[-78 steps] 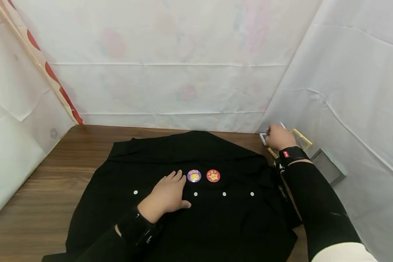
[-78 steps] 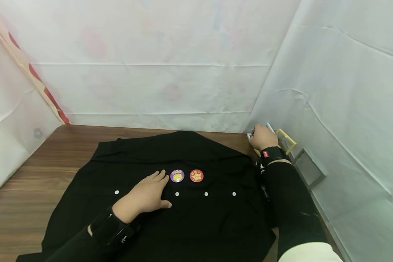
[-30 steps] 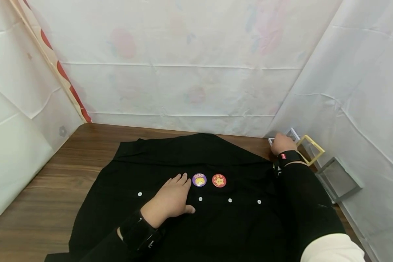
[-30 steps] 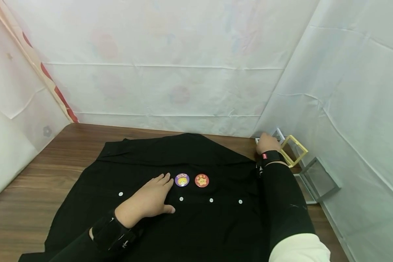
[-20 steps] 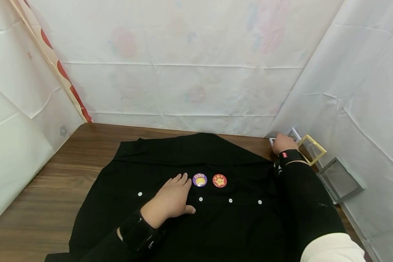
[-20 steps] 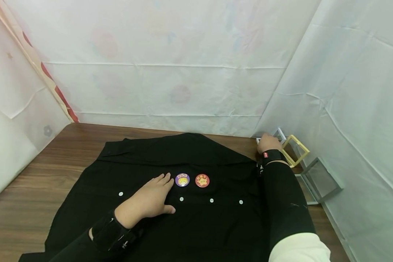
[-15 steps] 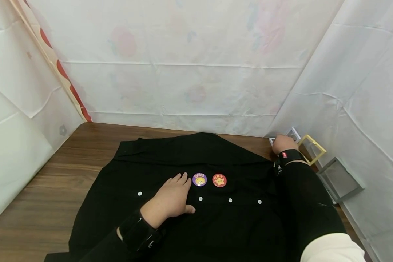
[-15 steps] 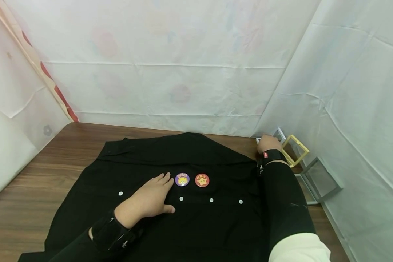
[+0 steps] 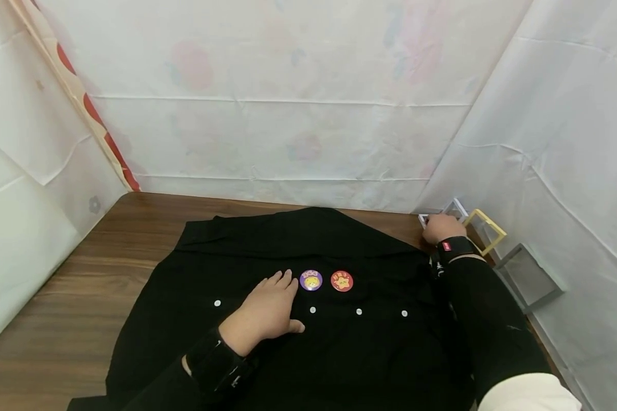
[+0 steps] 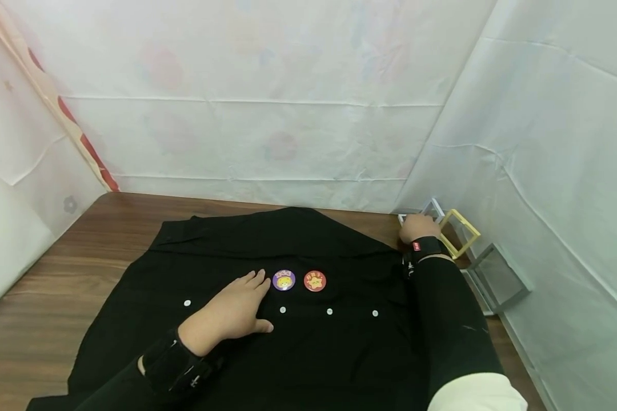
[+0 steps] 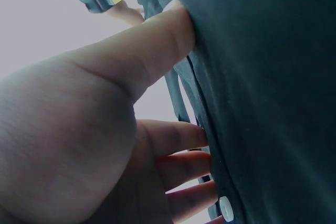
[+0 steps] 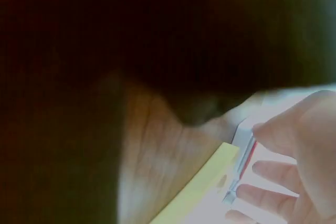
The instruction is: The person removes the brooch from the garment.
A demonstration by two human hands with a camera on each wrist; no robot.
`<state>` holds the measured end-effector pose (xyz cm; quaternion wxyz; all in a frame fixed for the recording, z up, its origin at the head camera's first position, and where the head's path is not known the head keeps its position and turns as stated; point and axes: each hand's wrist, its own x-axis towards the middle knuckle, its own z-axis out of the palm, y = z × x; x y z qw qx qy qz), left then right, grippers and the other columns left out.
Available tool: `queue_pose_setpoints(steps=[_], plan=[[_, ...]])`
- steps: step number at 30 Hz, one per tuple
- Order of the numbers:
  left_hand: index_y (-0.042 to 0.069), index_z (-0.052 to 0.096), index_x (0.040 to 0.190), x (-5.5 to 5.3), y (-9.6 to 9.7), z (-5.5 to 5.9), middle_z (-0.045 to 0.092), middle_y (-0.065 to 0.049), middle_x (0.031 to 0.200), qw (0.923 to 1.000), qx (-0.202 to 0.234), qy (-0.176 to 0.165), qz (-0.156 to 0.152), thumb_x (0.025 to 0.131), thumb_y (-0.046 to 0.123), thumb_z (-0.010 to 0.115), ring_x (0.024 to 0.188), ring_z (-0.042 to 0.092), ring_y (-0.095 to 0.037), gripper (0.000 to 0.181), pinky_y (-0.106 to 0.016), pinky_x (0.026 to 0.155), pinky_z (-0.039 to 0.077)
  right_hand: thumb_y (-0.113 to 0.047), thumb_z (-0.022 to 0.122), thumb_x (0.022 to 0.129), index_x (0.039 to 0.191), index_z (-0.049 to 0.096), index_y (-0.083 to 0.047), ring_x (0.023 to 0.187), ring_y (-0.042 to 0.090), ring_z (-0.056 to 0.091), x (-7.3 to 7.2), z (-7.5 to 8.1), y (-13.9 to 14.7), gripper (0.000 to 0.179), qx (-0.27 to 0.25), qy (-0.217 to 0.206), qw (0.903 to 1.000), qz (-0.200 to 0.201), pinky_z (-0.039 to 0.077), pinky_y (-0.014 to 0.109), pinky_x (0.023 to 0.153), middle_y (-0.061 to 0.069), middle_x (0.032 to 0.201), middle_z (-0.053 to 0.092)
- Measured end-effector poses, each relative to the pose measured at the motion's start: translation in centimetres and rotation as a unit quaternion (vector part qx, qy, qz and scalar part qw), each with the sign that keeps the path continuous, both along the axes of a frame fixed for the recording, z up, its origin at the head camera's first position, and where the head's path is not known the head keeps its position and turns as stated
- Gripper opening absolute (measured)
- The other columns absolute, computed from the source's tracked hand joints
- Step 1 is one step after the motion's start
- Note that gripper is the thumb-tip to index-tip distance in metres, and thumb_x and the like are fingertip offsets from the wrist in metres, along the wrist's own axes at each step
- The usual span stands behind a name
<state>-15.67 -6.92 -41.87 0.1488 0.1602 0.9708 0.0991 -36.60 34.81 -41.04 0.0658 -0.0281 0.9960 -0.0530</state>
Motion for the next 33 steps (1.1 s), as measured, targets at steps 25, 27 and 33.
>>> queue_pose_setpoints(steps=[25, 27, 33], plan=[[0.001, 0.047, 0.153, -0.4, -0.3, 0.1, 0.033, -0.023, 0.163, 0.9999, 0.009, -0.006, -0.005, 0.086, 0.049, 0.082, 0.150, 0.029, -0.041, 0.090, -0.057, 0.120, 0.025, -0.028, 0.072, 0.096, 0.141, 0.061, -0.003, 0.116, 0.038, 0.061, 13.1, 1.4, -9.8, 0.053, 0.106, 0.113, 0.9636, 0.218, 0.054, 0.053, 0.088, 0.019, 0.132, 0.063], [0.001, 0.047, 0.152, -0.4, -0.2, 0.3, 0.034, -0.023, 0.162, 0.9999, 0.006, -0.001, -0.011, 0.086, 0.049, 0.082, 0.150, 0.031, -0.041, 0.089, -0.057, 0.120, 0.026, -0.031, 0.072, 0.096, 0.140, 0.062, -0.004, 0.116, 0.036, 0.062, 14.1, 1.4, -10.6, 0.053, 0.102, 0.110, 0.9623, 0.227, 0.055, 0.051, 0.089, 0.017, 0.132, 0.063], [0.002, 0.045, 0.155, -1.5, 0.9, 1.1, 0.033, -0.021, 0.163, 0.9981, 0.008, 0.035, -0.051, 0.090, 0.050, 0.078, 0.150, 0.031, -0.039, 0.086, -0.054, 0.121, 0.024, -0.034, 0.073, 0.096, 0.138, 0.064, -0.006, 0.114, 0.031, 0.064, 16.2, 1.4, -12.7, 0.051, 0.063, 0.122, 0.9571, 0.255, 0.055, 0.049, 0.090, 0.013, 0.130, 0.065]])
